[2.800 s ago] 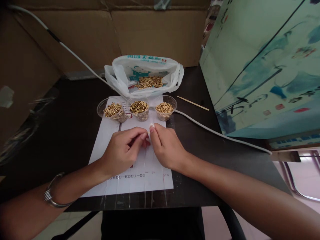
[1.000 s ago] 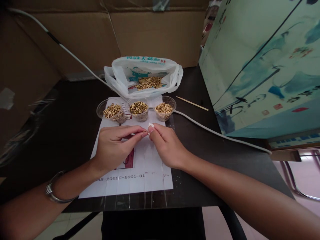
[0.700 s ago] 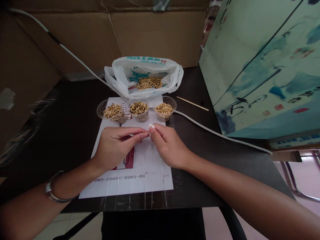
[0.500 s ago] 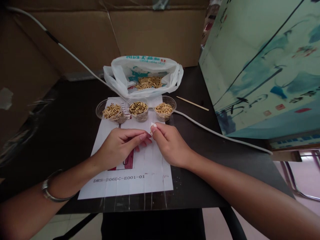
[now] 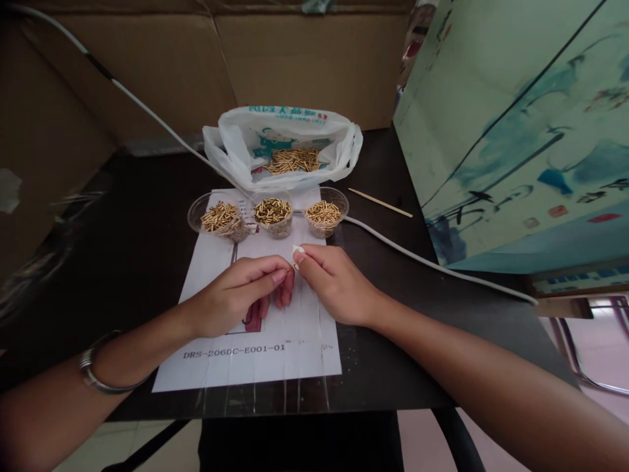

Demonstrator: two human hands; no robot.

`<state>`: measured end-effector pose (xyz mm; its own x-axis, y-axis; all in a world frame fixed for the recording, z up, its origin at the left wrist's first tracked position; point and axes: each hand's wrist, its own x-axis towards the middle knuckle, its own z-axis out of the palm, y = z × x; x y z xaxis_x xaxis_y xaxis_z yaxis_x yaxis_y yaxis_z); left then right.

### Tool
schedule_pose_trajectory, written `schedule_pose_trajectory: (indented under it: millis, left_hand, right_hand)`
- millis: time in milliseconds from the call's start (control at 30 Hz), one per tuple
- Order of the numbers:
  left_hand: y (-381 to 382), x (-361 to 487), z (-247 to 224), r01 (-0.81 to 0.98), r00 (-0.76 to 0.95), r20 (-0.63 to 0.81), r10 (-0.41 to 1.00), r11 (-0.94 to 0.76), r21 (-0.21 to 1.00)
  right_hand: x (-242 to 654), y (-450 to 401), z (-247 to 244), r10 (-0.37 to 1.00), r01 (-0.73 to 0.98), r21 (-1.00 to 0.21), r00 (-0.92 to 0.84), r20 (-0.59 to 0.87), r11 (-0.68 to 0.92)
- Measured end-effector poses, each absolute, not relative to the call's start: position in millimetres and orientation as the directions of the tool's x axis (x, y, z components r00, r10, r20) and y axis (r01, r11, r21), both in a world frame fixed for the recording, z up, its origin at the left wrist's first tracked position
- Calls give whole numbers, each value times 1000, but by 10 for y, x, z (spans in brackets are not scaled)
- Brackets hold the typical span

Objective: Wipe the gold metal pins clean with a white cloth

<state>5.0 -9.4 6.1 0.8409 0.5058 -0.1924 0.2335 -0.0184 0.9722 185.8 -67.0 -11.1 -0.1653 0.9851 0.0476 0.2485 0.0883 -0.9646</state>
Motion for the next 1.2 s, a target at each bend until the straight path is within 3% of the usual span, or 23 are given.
schedule_pose_trajectory:
  millis: [467,933,1200]
  left_hand:
    - [-66,67,60,231,840,-173,514,-50,972]
    - [-36,66,57,241,842,-196,502,-25,970]
    - [-55,82,54,287,808,-214,549,-50,957]
  right_hand:
    - [1858,-663,-82,964,196,-974,-259,57,111]
    - [1829,-662,-57,975,484,-865,-219,27,133]
    - [1788,-663,-50,985,554,-821,-165,50,135]
